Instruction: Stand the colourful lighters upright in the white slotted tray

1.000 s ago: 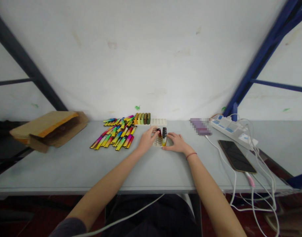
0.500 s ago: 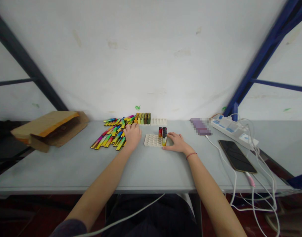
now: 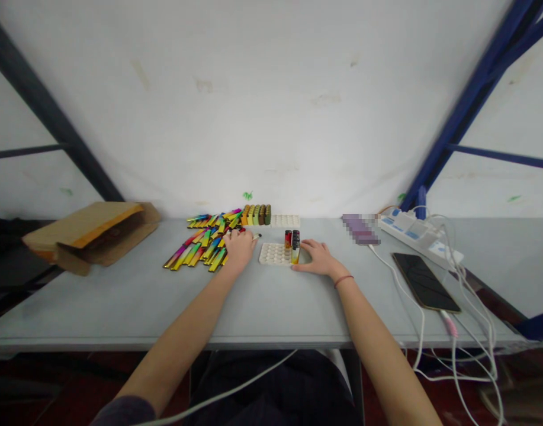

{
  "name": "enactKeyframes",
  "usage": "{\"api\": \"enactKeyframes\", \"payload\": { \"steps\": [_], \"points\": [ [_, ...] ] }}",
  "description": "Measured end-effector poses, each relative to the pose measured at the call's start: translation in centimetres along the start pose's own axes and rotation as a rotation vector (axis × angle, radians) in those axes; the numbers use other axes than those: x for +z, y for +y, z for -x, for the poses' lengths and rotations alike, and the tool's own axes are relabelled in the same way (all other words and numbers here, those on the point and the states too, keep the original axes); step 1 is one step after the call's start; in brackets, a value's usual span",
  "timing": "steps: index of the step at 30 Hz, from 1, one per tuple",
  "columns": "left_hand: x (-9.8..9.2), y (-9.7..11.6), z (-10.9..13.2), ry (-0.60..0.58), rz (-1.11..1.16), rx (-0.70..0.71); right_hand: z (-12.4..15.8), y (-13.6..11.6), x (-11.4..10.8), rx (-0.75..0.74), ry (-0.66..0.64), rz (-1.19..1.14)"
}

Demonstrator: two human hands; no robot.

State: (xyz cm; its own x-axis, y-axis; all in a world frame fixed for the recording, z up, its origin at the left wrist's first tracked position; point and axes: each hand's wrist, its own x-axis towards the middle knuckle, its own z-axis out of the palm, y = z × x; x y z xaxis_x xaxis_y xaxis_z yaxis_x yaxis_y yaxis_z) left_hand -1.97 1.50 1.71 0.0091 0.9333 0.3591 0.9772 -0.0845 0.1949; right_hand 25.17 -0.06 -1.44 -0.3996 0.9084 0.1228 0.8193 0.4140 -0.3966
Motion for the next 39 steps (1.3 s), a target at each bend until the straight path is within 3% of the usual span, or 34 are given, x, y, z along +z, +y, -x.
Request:
{"api": "enactKeyframes", "payload": {
  "steps": [3,6,10,13,22,29,34,39],
  "points": [
    [-0.1,0.0,-0.5,0.074,0.191,-0.007,0.0,0.0,0.0,-0.003,0.003,0.002],
    [-0.3,0.4,-1.1,0.128,0.613,-0.026,0.0,0.0,0.0,0.003,-0.001,0.002],
    [-0.5,1.8,-1.2,-0.007,1.238,-0.286,0.1,-0.1,-0.1,0.005,-0.006,-0.005],
    [-0.5,2.9,-0.8,-0.116,1.485,-0.404,0.1,0.0,-0.1,-0.002,-0.011,-0.009],
    [-0.2,3.0,-0.1,-0.232,1.609,-0.353,0.0,0.0,-0.1,-0.001,-0.019,-0.001],
    [-1.4,3.4,0.0,-0.328,1.78,-0.498,0.0,0.1,0.0,0.005,-0.008,-0.004],
    [-1.6,3.1,0.1,-0.266,1.743,-0.601,0.0,0.2,-0.1,-0.004,-0.013,-0.012],
    [-1.9,3.1,0.0,-0.233,1.733,-0.589,0.0,0.2,-0.1,0.011,-0.016,-0.015]
  ]
}}
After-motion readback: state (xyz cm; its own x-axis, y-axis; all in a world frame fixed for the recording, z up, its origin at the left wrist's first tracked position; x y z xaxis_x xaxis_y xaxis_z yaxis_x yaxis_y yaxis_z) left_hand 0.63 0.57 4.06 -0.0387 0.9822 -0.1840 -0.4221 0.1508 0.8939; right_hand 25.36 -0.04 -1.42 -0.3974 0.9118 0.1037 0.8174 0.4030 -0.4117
